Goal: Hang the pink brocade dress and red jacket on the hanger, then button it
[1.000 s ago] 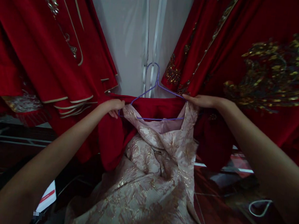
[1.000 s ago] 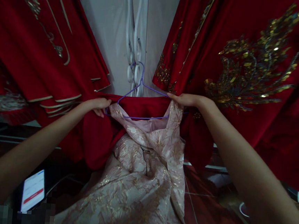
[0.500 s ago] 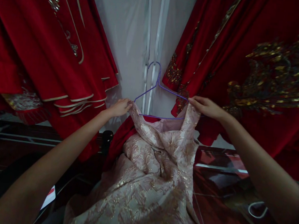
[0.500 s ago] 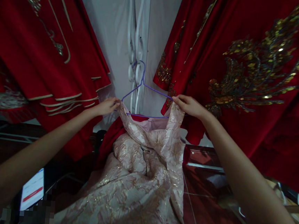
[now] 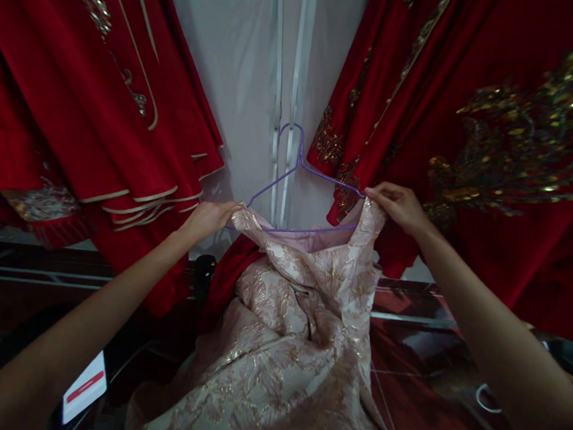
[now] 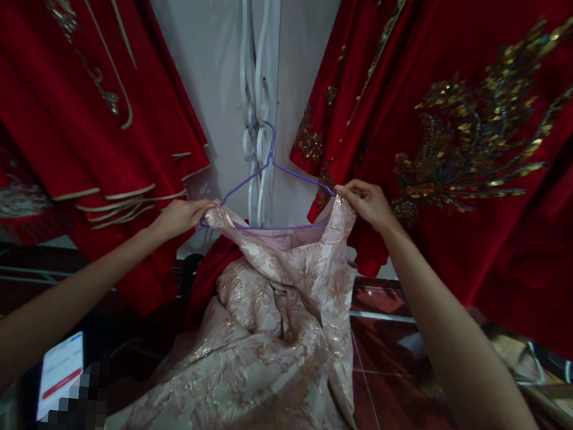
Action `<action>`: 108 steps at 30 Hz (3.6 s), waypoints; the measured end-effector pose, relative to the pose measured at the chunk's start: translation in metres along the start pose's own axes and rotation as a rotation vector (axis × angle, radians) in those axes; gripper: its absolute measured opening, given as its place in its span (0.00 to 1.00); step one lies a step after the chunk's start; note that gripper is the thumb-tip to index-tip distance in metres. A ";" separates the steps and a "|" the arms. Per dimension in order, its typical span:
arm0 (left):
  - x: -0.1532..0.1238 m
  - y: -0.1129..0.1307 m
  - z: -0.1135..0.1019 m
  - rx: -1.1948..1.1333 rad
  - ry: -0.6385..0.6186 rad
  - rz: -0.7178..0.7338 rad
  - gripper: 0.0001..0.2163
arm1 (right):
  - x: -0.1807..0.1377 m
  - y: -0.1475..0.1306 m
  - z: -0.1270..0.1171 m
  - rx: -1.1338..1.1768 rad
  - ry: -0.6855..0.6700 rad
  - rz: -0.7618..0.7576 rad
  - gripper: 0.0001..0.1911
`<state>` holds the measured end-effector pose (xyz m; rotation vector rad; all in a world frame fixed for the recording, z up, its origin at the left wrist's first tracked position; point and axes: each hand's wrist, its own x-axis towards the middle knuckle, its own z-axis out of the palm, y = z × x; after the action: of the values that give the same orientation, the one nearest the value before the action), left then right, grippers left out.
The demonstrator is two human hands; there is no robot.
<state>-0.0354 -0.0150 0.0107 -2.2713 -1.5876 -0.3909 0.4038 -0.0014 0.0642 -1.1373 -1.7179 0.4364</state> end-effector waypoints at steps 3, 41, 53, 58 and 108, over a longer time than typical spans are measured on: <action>-0.021 -0.007 0.017 0.131 -0.021 -0.052 0.24 | -0.005 0.010 0.000 -0.043 0.186 -0.020 0.15; 0.002 0.169 0.050 -0.605 0.239 0.149 0.10 | -0.061 0.029 -0.022 -0.298 0.530 0.055 0.09; 0.013 0.176 0.044 -0.800 0.085 0.180 0.13 | -0.029 -0.039 0.025 -0.477 0.252 -0.055 0.19; 0.022 0.182 0.038 -0.921 -0.013 0.127 0.16 | -0.025 -0.044 0.062 -0.539 0.386 -0.066 0.21; 0.021 0.029 0.000 -0.331 0.265 0.043 0.15 | -0.009 -0.020 0.038 -0.401 0.240 -0.079 0.23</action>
<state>-0.0015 -0.0067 0.0159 -2.3591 -1.4209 -0.9626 0.3615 -0.0111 0.0563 -1.3378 -1.6701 -0.0992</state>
